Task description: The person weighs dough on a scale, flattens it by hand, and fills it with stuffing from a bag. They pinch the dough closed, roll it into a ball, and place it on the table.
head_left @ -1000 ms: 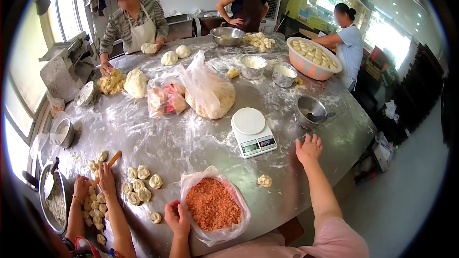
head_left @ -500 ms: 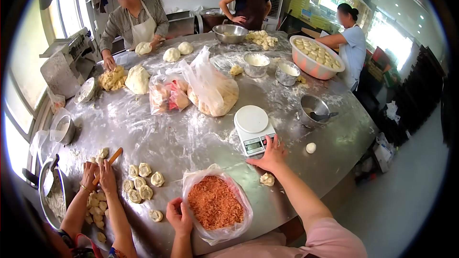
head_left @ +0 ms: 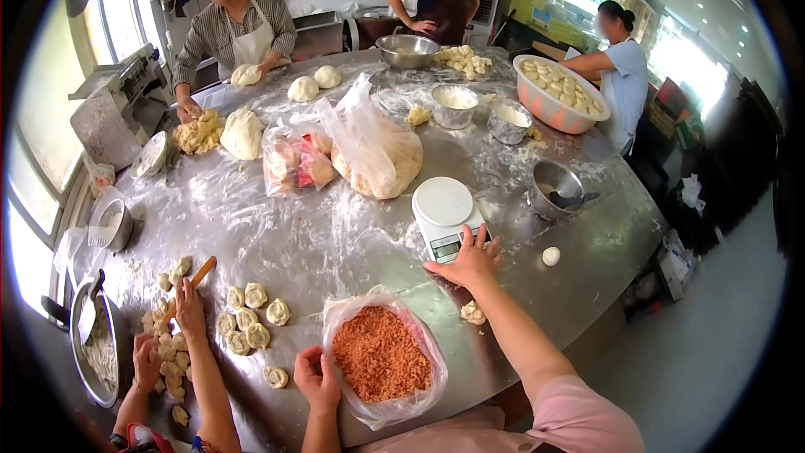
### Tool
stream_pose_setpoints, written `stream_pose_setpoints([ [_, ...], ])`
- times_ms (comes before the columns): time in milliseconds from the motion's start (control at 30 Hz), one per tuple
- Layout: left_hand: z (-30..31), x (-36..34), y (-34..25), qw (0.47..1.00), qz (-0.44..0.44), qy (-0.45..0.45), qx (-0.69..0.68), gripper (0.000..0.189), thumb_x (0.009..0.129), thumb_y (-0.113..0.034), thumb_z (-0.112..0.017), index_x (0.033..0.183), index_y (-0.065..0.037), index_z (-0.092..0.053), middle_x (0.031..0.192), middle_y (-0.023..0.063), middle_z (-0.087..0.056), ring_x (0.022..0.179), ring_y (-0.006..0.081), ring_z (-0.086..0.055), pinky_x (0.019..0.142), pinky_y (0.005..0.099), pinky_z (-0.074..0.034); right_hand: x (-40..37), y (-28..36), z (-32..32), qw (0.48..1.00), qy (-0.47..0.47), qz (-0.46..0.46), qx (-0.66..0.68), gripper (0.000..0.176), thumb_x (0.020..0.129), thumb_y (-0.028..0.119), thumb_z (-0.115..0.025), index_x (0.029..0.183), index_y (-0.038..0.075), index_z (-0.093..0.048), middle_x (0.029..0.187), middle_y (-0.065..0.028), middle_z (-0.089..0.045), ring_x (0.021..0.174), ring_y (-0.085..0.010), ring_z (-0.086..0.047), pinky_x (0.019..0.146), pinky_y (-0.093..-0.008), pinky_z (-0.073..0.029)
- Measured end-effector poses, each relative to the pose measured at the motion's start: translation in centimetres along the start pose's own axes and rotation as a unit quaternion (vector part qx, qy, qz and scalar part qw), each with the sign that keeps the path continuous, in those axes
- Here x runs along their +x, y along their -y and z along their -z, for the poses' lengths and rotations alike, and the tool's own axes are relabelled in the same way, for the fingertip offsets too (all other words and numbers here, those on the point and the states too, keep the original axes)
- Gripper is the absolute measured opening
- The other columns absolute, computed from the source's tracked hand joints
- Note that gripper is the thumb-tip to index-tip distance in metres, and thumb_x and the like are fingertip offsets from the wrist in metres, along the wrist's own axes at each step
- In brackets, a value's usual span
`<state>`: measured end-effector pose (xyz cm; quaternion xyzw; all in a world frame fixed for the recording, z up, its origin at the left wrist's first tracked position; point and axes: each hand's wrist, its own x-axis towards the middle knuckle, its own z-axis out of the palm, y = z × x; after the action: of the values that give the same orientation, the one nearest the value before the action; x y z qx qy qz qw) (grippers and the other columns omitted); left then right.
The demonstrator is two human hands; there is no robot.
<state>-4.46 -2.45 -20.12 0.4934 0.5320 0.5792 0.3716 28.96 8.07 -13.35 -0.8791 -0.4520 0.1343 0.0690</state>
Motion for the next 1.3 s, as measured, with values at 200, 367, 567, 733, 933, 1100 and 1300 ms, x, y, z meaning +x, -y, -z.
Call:
stream_pose_setpoints([
  [200,0.0,-0.1,0.4,1.000,0.005,-0.001,0.002,0.013,0.091,-0.003,-0.060,0.102,0.002,-0.057,0.088,0.0036,-0.060,0.073,0.0080,-0.056,0.066,0.0211,-0.046,0.6,0.9,0.4,1.000,0.010,0.008,-0.013,0.112,0.061,0.066,-0.076,0.149,0.021,-0.023,0.158,-0.0184,-0.013,0.138,-0.0555,-0.017,0.107,-0.0625,-0.025],
  [367,0.1,0.0,0.1,0.999,-0.010,-0.005,0.041,0.011,0.090,-0.003,-0.061,0.100,0.003,-0.059,0.087,0.0041,-0.060,0.074,0.0085,-0.057,0.066,0.0217,-0.047,1.2,1.7,-0.1,1.000,0.004,0.022,-0.004,0.111,0.061,0.064,-0.076,0.148,0.020,-0.025,0.158,-0.0171,-0.014,0.135,-0.0575,-0.021,0.105,-0.0640,-0.027],
  [567,-0.2,0.1,-0.6,1.000,0.019,-0.011,0.019,0.012,0.090,-0.006,-0.063,0.098,0.002,-0.059,0.082,0.0035,-0.061,0.071,0.0081,-0.057,0.065,0.0220,-0.046,0.3,3.9,-0.1,0.999,0.018,0.026,0.023,0.110,0.062,0.064,-0.075,0.149,0.020,-0.025,0.158,-0.0174,-0.015,0.135,-0.0575,-0.023,0.106,-0.0624,-0.026],
  [733,0.1,-0.1,-0.5,0.999,0.025,0.004,0.045,0.013,0.092,-0.006,-0.060,0.102,0.002,-0.058,0.086,0.0027,-0.061,0.074,0.0079,-0.056,0.068,0.0215,-0.045,-0.2,4.8,-1.9,1.000,-0.013,0.022,-0.012,0.109,0.063,0.064,-0.074,0.150,0.020,-0.024,0.159,-0.0165,-0.014,0.136,-0.0571,-0.021,0.108,-0.0608,-0.027],
  [933,0.0,-0.1,0.6,0.999,0.011,-0.017,0.032,0.012,0.091,-0.006,-0.061,0.099,0.002,-0.060,0.082,0.0030,-0.061,0.070,0.0079,-0.056,0.065,0.0219,-0.046,-0.3,4.1,-1.9,0.999,-0.002,0.028,-0.028,0.109,0.063,0.066,-0.073,0.150,0.022,-0.023,0.159,-0.0159,-0.013,0.137,-0.0558,-0.019,0.108,-0.0593,-0.026],
  [1100,0.1,-0.1,0.5,0.999,-0.009,-0.015,0.051,0.012,0.091,-0.005,-0.060,0.100,0.003,-0.059,0.084,0.0035,-0.061,0.073,0.0089,-0.057,0.067,0.0228,-0.047,-0.4,3.3,-1.8,0.999,0.008,0.043,-0.033,0.111,0.063,0.067,-0.072,0.151,0.022,-0.021,0.159,-0.0159,-0.014,0.137,-0.0558,-0.019,0.109,-0.0580,-0.024],
  [1300,0.2,-0.3,0.3,0.999,-0.013,-0.005,0.045,0.012,0.091,-0.005,-0.060,0.100,0.002,-0.060,0.086,0.0045,-0.062,0.076,0.0095,-0.058,0.070,0.0236,-0.048,-1.8,2.4,-2.4,0.997,-0.003,0.057,-0.043,0.110,0.064,0.067,-0.071,0.151,0.020,-0.023,0.159,-0.0168,-0.013,0.136,-0.0560,-0.020,0.108,-0.0587,-0.024],
])
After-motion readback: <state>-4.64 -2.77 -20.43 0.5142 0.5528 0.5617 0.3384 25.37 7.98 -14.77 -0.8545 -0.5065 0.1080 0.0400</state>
